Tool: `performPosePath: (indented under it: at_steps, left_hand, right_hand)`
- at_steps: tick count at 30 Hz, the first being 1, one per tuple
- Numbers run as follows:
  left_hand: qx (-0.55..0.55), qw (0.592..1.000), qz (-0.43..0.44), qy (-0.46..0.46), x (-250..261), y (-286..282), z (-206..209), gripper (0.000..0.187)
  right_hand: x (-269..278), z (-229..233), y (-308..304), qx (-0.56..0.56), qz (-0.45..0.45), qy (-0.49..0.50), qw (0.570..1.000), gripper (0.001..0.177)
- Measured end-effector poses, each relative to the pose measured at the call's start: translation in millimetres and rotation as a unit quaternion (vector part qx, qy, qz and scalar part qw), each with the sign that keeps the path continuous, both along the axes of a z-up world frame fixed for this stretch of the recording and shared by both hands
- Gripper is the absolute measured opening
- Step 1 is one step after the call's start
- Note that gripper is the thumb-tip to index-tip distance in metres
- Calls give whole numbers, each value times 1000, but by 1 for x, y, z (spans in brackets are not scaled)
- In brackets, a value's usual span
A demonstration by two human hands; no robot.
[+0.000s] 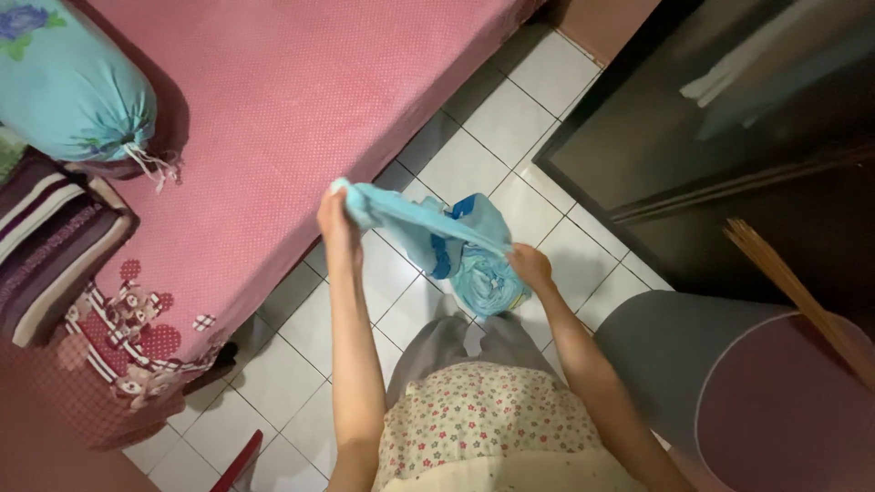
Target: The person folds a light blue cartoon-printed blanket on the floor, then spreads it on a pink bed and folds it again into a compact rectangle.
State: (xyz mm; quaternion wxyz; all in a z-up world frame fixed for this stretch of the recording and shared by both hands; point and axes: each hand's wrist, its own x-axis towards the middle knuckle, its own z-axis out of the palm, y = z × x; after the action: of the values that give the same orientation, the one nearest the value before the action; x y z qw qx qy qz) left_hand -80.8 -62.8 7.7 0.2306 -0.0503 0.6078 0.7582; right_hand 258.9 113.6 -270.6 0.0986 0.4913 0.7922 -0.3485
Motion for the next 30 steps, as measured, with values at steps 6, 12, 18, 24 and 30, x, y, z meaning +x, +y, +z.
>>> performPosePath:
  at_steps: [6, 12, 18, 24, 30]
  left_hand:
    - [-196, 904, -109, 364, -35, -43, -67, 9]
    - [-23, 898, -302, 319, 44, 6, 47, 10]
    - [41, 843, -487, 224, 74, 58, -22, 23]
    - [-8, 897, -418, 145, 65, 58, -8, 23]
    - [5, 940, -324, 109, 66, 46, -19, 13]
  right_hand:
    - [-12, 15, 30, 4, -205, 371, 906, 49]
    - [-88, 218, 32, -32, -12, 391, 920, 31]
    - [-105, 306, 10, 1, 73, 337, 939, 24]
    - [-87, 287, 6, -10, 58, 277, 959, 17]
    - [-83, 161, -18, 20, 27, 175, 984, 33]
